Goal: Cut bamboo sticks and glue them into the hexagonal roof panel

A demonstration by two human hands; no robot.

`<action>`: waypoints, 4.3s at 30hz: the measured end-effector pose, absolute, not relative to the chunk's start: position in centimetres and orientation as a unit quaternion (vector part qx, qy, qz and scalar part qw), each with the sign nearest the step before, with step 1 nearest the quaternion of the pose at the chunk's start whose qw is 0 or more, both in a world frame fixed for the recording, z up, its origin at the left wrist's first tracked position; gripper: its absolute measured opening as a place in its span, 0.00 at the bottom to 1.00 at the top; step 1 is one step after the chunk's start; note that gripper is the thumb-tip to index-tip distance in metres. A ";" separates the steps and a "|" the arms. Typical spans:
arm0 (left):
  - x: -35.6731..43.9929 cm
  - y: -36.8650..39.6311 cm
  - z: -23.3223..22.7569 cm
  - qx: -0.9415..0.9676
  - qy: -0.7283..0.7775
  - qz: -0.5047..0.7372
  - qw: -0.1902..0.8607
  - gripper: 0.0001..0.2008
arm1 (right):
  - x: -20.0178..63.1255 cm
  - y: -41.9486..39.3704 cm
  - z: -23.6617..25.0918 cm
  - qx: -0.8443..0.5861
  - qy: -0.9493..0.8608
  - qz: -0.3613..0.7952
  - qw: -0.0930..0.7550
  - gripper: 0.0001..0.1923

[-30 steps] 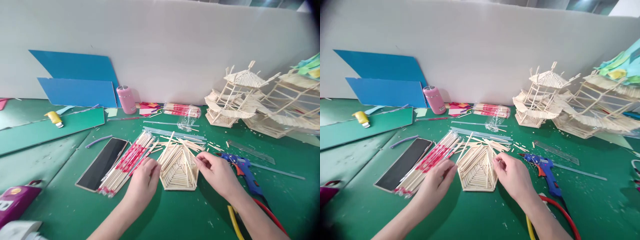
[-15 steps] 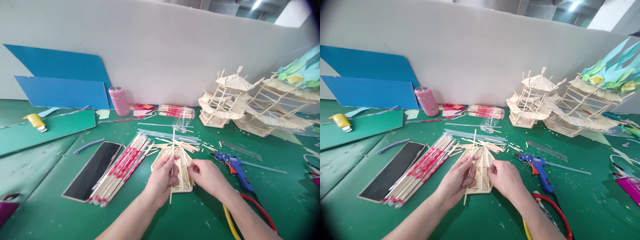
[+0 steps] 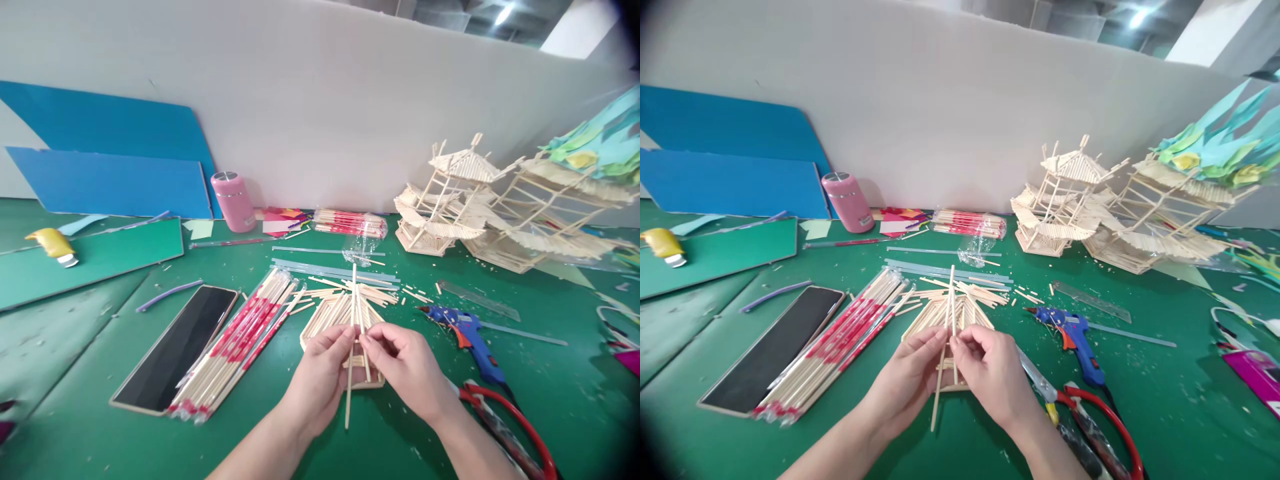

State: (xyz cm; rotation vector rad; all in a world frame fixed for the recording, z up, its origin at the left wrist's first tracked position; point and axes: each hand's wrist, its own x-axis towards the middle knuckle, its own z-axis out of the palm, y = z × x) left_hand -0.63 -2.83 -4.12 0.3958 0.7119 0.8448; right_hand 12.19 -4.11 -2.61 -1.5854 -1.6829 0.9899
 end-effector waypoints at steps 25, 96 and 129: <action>-1.1 0.4 -2.8 0.641 0.442 0.327 0.536 0.13 | 16.1 -3.6 -1.3 -0.615 -0.710 0.064 0.338 0.02; 2.9 -3.6 -2.1 0.270 0.343 0.379 0.816 0.09 | 14.6 -8.1 -5.0 -0.480 -0.522 0.623 0.331 0.21; 2.7 -4.7 -2.2 0.272 0.313 0.308 0.856 0.10 | 15.4 -4.8 -2.3 -0.514 -0.508 0.541 0.430 0.12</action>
